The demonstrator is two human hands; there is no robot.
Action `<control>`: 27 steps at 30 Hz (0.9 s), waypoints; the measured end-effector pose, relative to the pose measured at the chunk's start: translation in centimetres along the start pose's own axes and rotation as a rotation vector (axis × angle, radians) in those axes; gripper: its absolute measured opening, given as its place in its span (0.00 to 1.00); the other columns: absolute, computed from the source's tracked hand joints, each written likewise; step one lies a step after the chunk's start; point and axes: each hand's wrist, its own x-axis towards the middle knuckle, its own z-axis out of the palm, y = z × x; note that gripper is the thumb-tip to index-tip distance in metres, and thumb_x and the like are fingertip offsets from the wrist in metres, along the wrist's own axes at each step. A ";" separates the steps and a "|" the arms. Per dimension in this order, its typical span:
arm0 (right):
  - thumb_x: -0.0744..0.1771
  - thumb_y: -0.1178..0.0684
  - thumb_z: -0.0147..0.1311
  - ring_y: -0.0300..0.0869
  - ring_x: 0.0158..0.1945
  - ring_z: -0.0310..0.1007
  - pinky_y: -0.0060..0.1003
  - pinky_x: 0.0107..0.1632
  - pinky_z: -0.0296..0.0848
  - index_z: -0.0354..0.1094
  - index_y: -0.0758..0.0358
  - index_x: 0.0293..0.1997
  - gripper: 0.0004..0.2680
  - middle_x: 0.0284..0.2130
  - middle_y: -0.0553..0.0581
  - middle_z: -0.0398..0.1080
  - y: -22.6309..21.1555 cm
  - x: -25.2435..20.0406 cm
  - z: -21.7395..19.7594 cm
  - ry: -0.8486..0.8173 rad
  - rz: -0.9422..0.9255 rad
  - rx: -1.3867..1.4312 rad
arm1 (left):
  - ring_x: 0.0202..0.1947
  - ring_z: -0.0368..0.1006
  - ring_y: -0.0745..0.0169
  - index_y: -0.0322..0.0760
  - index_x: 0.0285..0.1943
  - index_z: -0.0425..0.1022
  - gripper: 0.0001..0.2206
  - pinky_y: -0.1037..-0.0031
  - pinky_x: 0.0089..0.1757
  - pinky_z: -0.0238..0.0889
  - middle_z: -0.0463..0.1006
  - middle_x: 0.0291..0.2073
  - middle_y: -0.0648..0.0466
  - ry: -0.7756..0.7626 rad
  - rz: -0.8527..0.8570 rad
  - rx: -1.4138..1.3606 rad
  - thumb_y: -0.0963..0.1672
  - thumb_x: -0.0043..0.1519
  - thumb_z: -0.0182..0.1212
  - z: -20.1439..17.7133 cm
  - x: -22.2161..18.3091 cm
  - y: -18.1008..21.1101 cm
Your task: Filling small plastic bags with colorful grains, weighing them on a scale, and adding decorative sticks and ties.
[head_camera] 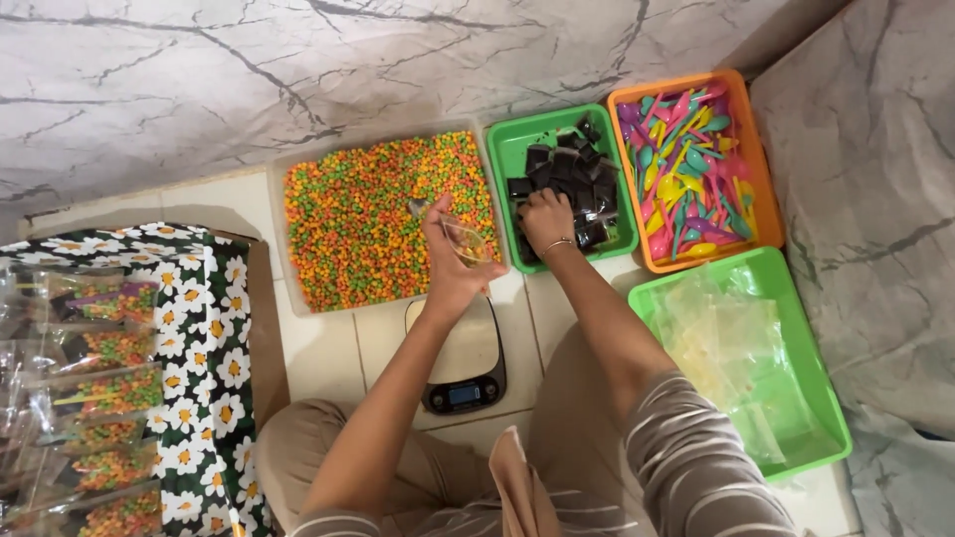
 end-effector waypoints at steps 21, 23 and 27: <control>0.65 0.55 0.67 0.33 0.39 0.67 0.28 0.46 0.68 0.79 0.59 0.42 0.05 0.33 0.49 0.71 5.4 -5.4 -18.2 0.096 0.290 1.281 | 0.36 0.76 0.58 0.53 0.47 0.84 0.12 0.73 0.42 0.66 0.76 0.31 0.57 -0.205 0.067 0.354 0.48 0.55 0.75 3.7 3.2 -2.2; 0.65 0.56 0.67 0.32 0.39 0.68 0.27 0.46 0.69 0.79 0.59 0.42 0.05 0.33 0.48 0.71 5.4 -6.5 -19.1 0.102 0.304 1.289 | 0.36 0.77 0.59 0.53 0.43 0.84 0.09 0.73 0.42 0.67 0.77 0.31 0.59 -0.204 0.108 0.376 0.48 0.55 0.75 4.7 2.8 -2.1; 0.65 0.55 0.68 0.33 0.39 0.70 0.30 0.48 0.71 0.79 0.59 0.42 0.05 0.33 0.49 0.73 6.1 -8.3 -20.5 0.091 0.314 1.275 | 0.34 0.78 0.57 0.50 0.36 0.82 0.05 0.71 0.38 0.67 0.78 0.28 0.59 -0.221 0.140 0.413 0.46 0.55 0.73 6.0 1.9 -0.4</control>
